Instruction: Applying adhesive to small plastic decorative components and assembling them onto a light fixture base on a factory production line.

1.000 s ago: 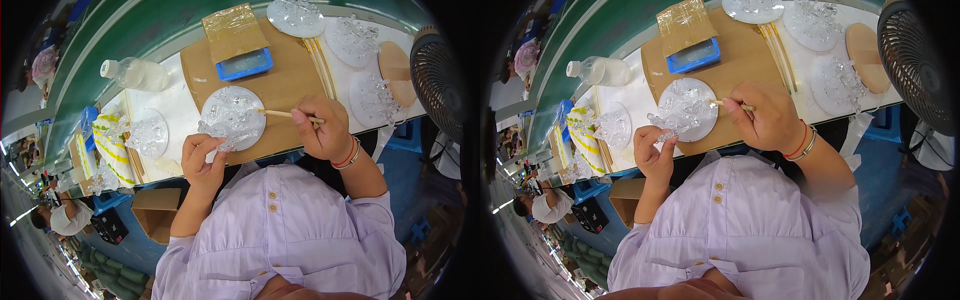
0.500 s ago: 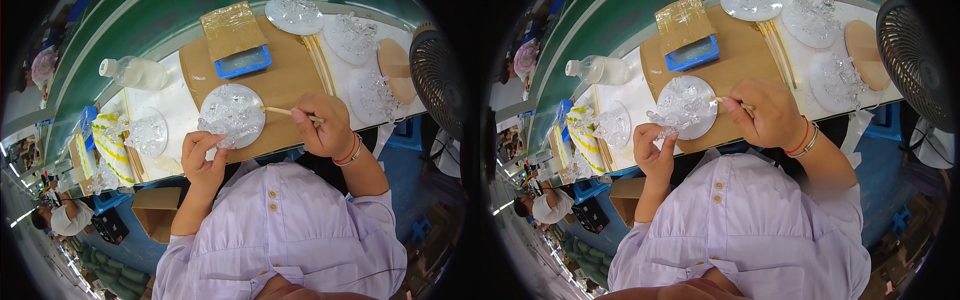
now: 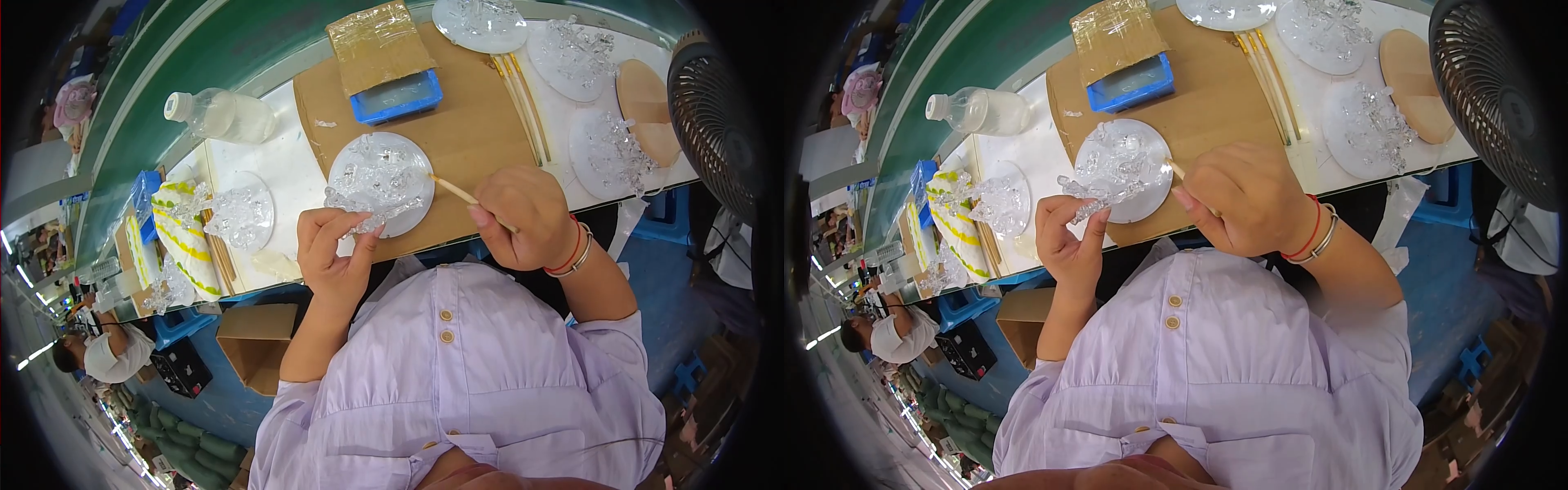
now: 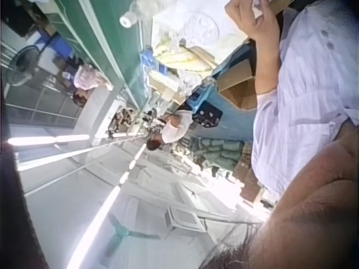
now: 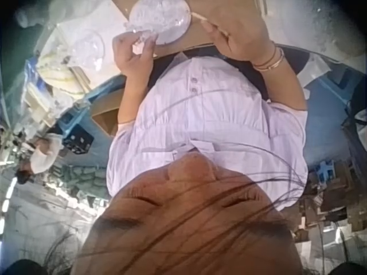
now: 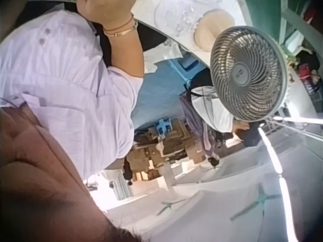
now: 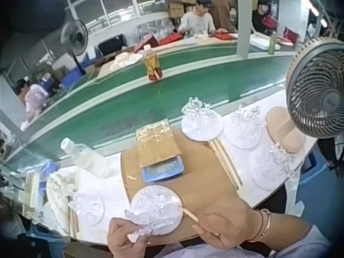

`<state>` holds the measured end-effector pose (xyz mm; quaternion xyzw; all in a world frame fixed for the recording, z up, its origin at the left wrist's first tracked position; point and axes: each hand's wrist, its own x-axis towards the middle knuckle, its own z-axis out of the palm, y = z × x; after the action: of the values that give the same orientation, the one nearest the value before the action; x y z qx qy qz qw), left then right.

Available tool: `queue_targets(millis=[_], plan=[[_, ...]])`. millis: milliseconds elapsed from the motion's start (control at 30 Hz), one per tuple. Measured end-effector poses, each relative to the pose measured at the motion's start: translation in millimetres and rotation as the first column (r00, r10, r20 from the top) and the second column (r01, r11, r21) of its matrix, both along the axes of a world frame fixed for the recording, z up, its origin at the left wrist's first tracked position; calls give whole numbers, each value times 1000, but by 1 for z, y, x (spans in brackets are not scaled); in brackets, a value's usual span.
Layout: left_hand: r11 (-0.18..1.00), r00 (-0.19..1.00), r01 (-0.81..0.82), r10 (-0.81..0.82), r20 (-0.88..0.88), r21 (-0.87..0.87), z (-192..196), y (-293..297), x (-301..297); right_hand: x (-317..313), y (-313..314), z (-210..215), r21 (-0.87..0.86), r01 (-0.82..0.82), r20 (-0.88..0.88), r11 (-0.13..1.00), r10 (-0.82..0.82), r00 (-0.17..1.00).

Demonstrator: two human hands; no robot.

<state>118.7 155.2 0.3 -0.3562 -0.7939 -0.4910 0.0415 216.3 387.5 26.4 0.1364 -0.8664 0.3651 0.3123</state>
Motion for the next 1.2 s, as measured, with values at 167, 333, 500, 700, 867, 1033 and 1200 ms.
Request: queue_targets(millis=[167, 333, 500, 700, 867, 1033, 1200], plan=[[1000, 1000, 4, -4, -22, -7, -1, 0, 0, 2, -2, 1, 1, -3, 4, 1000, 3, 1000], [998, 999, -46, 46, -7, 40, -4, 4, 0, 7, -4, 1, -3, -12, 19, 1000, 12, 1000], [997, 999, -42, 43, -12, 58, -4, 7, 2, 12, -7, 1, -6, 15, 28, 1000, -15, 999], [998, 997, -31, 34, -68, 48, -4, 12, 3, 15, -14, 0, -1, 1, 28, 1000, -1, 1000], [999, 997, -21, 25, -77, 48, -5, 9, 2, 11, -19, -4, -38, 5, 7, 999, -5, 1000], [993, 989, -5, 23, -146, 121, -4, -2, -7, 9, -22, -4, -28, -4, 17, 1000, 4, 1000], [997, 997, 15, -9, -74, 82, -1, -10, -26, 13, -17, 2, -21, 30, 49, 999, -29, 998]])
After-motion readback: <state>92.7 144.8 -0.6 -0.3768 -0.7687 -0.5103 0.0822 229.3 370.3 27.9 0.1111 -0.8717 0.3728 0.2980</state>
